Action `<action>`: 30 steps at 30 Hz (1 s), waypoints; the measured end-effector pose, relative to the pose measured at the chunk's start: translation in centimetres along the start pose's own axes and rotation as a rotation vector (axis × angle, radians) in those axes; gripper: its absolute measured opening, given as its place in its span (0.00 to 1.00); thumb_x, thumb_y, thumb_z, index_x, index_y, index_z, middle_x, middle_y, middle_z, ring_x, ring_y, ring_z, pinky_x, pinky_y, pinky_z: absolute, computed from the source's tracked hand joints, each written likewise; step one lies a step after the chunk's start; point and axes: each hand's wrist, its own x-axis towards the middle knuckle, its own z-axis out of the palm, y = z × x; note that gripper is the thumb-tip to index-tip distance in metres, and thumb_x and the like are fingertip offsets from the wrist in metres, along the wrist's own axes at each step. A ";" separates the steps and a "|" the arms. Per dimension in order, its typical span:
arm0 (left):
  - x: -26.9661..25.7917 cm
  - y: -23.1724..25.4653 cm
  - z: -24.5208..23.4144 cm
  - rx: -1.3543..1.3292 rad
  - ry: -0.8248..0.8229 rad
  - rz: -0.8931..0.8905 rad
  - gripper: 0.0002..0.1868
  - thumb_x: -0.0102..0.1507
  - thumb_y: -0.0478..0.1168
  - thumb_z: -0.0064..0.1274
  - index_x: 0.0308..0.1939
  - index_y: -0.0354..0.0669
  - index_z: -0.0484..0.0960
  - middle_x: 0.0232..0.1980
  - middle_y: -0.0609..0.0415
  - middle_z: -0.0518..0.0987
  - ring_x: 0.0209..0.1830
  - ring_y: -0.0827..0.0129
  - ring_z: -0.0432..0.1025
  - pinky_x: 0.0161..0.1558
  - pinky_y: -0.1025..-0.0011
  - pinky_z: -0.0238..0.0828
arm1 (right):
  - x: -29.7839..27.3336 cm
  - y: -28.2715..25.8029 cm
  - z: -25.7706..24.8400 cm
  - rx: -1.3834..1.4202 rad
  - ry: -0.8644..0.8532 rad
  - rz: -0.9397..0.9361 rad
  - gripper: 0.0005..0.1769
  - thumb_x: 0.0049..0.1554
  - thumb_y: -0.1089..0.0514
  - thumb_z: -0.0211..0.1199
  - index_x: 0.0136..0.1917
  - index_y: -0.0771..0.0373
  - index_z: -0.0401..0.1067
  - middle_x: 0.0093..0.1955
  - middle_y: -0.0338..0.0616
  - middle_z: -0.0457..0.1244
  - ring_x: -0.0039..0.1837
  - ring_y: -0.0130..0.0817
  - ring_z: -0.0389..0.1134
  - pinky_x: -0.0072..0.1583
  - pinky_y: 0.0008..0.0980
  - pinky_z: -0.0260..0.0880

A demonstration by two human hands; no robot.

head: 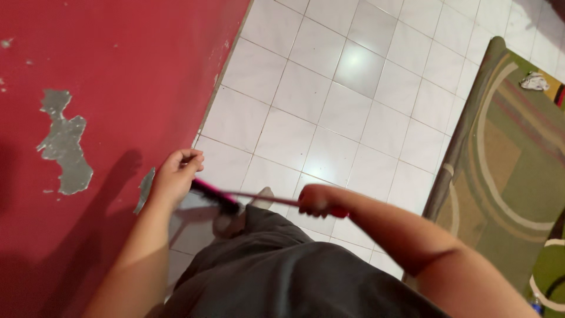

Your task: The person sweeps a tiled floor using a broom, moving it along the base of a red wall and around parked motorcycles. They occasionally adjust their grip on the broom handle or move the broom head across the floor surface.

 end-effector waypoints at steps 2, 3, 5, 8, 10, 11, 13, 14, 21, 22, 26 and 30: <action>0.6 -0.7 0.4 -0.051 0.000 0.011 0.13 0.66 0.44 0.55 0.51 0.43 0.80 0.43 0.59 0.80 0.43 0.77 0.74 0.44 0.76 0.69 | 0.6 0.2 -3.5 -0.091 0.110 0.001 0.13 0.57 0.58 0.62 0.51 0.67 0.78 0.36 0.45 0.66 0.35 0.34 0.64 0.36 0.38 0.68; 0.9 -1.1 0.4 -0.076 0.002 0.017 0.13 0.66 0.44 0.56 0.51 0.43 0.80 0.43 0.59 0.80 0.43 0.78 0.74 0.43 0.76 0.69 | 1.2 0.2 -5.0 -0.095 0.171 0.001 0.13 0.56 0.59 0.62 0.51 0.68 0.78 0.36 0.46 0.66 0.35 0.35 0.63 0.37 0.39 0.67; 1.0 -1.7 0.6 -0.085 0.025 -0.030 0.13 0.66 0.44 0.56 0.51 0.44 0.80 0.44 0.61 0.80 0.43 0.78 0.74 0.41 0.77 0.68 | 2.8 -0.5 -8.4 -0.129 0.301 0.025 0.15 0.57 0.62 0.57 0.50 0.73 0.78 0.35 0.54 0.67 0.35 0.42 0.68 0.37 0.43 0.69; 1.0 -2.0 0.8 -0.083 0.031 -0.052 0.13 0.67 0.44 0.57 0.52 0.44 0.81 0.42 0.59 0.80 0.39 0.78 0.71 0.39 0.77 0.66 | 5.1 -1.7 -11.5 -0.049 0.462 0.085 0.15 0.58 0.59 0.59 0.52 0.73 0.76 0.37 0.52 0.67 0.37 0.41 0.68 0.39 0.42 0.68; 1.3 -1.7 1.3 -0.084 0.027 -0.038 0.13 0.66 0.44 0.57 0.51 0.43 0.81 0.42 0.60 0.80 0.39 0.79 0.71 0.37 0.77 0.65 | 6.0 -2.1 -12.1 0.068 0.594 0.052 0.14 0.58 0.60 0.59 0.53 0.72 0.73 0.37 0.52 0.68 0.38 0.42 0.70 0.40 0.41 0.70; 1.3 -1.5 1.3 -0.085 0.027 -0.030 0.13 0.66 0.44 0.56 0.51 0.43 0.81 0.42 0.61 0.80 0.39 0.80 0.72 0.36 0.77 0.66 | 6.1 -2.0 -12.1 0.178 0.591 0.024 0.13 0.58 0.61 0.58 0.52 0.73 0.72 0.37 0.52 0.67 0.37 0.42 0.70 0.39 0.41 0.71; 1.1 -0.9 1.3 -0.061 0.033 -0.035 0.13 0.65 0.45 0.56 0.50 0.44 0.81 0.42 0.62 0.80 0.38 0.80 0.71 0.35 0.77 0.65 | 5.8 -1.6 -11.6 0.403 0.583 -0.031 0.12 0.58 0.64 0.56 0.51 0.77 0.72 0.36 0.53 0.67 0.36 0.42 0.69 0.38 0.40 0.72; 1.1 -0.6 1.2 -0.037 0.039 -0.048 0.13 0.66 0.45 0.56 0.51 0.44 0.81 0.42 0.61 0.81 0.36 0.78 0.69 0.35 0.76 0.64 | 5.3 -1.1 -11.2 0.452 0.570 -0.066 0.12 0.58 0.63 0.57 0.50 0.75 0.72 0.36 0.51 0.66 0.35 0.40 0.68 0.37 0.39 0.71; 4.3 0.2 2.7 -0.072 -0.041 0.015 0.12 0.68 0.43 0.54 0.52 0.43 0.80 0.42 0.57 0.80 0.40 0.75 0.71 0.41 0.75 0.67 | -3.1 7.1 -9.2 0.671 0.281 -0.160 0.12 0.57 0.58 0.60 0.46 0.72 0.74 0.33 0.46 0.62 0.31 0.33 0.60 0.32 0.33 0.61; 5.2 0.5 3.1 -0.082 -0.063 0.054 0.12 0.68 0.43 0.54 0.52 0.42 0.80 0.42 0.57 0.80 0.40 0.75 0.72 0.41 0.75 0.67 | -4.0 8.2 -8.7 0.598 0.238 -0.120 0.13 0.58 0.57 0.61 0.46 0.72 0.75 0.32 0.46 0.61 0.30 0.33 0.59 0.32 0.32 0.61; 7.5 2.5 5.1 -0.076 -0.119 0.114 0.13 0.68 0.43 0.53 0.53 0.42 0.80 0.44 0.57 0.80 0.43 0.74 0.74 0.43 0.74 0.68 | -6.3 9.9 -5.9 0.569 0.152 -0.055 0.12 0.55 0.60 0.65 0.51 0.69 0.79 0.34 0.43 0.64 0.32 0.28 0.60 0.33 0.31 0.58; 8.4 5.4 6.4 0.021 -0.170 0.123 0.14 0.67 0.44 0.53 0.54 0.43 0.80 0.47 0.58 0.81 0.46 0.75 0.75 0.44 0.72 0.68 | -6.5 10.0 -3.7 0.273 0.218 0.091 0.14 0.56 0.58 0.65 0.53 0.67 0.80 0.35 0.42 0.67 0.34 0.29 0.64 0.37 0.32 0.67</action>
